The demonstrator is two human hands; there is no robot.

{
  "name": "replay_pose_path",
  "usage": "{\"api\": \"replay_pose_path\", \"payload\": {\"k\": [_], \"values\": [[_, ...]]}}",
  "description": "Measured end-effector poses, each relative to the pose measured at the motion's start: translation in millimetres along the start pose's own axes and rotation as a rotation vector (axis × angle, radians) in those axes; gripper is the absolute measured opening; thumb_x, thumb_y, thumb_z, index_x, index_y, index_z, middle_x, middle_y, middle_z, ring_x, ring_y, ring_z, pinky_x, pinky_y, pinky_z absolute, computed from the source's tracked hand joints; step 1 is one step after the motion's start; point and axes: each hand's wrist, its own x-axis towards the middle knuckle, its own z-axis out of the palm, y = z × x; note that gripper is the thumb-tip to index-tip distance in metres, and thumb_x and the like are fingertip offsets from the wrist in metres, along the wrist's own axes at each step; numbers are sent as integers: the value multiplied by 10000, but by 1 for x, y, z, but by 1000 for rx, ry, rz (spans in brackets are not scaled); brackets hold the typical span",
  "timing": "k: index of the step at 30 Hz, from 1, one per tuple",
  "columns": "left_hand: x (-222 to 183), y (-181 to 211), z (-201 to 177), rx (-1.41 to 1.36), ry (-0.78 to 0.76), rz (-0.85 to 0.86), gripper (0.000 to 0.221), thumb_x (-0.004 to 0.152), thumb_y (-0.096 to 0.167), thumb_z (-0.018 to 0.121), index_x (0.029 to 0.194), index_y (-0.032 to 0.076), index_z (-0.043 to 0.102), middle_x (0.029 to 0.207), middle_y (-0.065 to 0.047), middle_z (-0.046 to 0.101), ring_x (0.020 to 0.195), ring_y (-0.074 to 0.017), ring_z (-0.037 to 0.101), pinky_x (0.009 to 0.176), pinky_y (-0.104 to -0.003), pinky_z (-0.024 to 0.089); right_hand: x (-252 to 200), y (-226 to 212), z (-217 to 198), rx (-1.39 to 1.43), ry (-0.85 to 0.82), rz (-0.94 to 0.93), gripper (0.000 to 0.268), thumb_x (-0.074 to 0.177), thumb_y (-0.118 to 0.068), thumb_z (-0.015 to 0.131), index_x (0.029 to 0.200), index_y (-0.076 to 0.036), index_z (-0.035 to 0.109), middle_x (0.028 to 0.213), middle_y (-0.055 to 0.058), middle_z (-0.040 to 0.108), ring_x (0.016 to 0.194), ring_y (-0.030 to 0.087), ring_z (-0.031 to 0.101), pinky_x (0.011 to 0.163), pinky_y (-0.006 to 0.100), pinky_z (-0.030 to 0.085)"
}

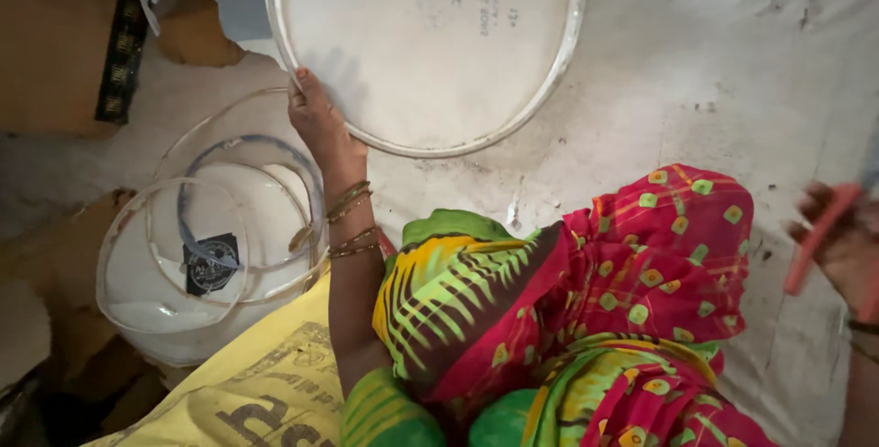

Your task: The person uses pliers and a screwdriver to repair a circular musical instrument component, pulling out small metal pieces and adjusting the frame.

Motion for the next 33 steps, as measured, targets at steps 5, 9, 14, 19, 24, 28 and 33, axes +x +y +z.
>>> {"api": "replay_pose_path", "payload": {"k": [5,9,14,19,24,28,33], "values": [[3,25,-3,62,-10,-22,376,1028,349,566,1146,-6,596,938,-63,625,813,-179,660,715,-339,608,49,-90,109,281,-489,-20,330,889,-277,687,1061,-8,605,1580,210,491,1413,363,504,1163,566,357],[8,35,-13,-53,-126,47,340,1061,321,601,1143,-10,595,944,-40,589,836,-148,627,747,-334,601,72,-127,184,203,-553,172,444,848,-267,658,1174,32,614,1595,203,504,1392,353,533,1167,539,375],[21,33,-35,57,-78,106,316,1100,329,637,1038,23,585,814,58,435,692,-61,408,582,-265,411,79,-159,229,-64,-608,309,698,790,-292,592,1437,-31,602,1373,235,653,1271,302,609,1091,442,416],[28,26,-46,-40,-119,109,313,1071,340,634,1047,29,610,806,64,463,699,-52,390,599,-257,389,92,-156,243,-54,-643,244,672,802,-283,604,1399,24,598,1441,179,614,1268,281,598,1077,438,447],[30,30,-46,5,-120,110,354,1067,370,596,1067,17,626,874,28,547,791,-71,486,716,-267,494,116,-143,250,-7,-711,190,429,864,-240,632,1126,99,626,1545,165,572,1290,292,609,1094,465,467],[34,28,-48,-25,-120,75,345,1037,380,590,1051,36,618,880,21,568,795,-80,513,725,-273,511,130,-140,263,-82,-677,230,460,810,-180,602,1227,1,672,1481,166,586,1214,285,627,1076,462,471],[44,16,-58,-24,-88,83,337,1076,374,602,1004,45,595,839,53,462,774,-65,427,693,-263,455,144,-129,268,-27,-743,188,289,883,-120,599,1035,120,655,1519,167,595,1216,297,638,1084,474,495]]}}
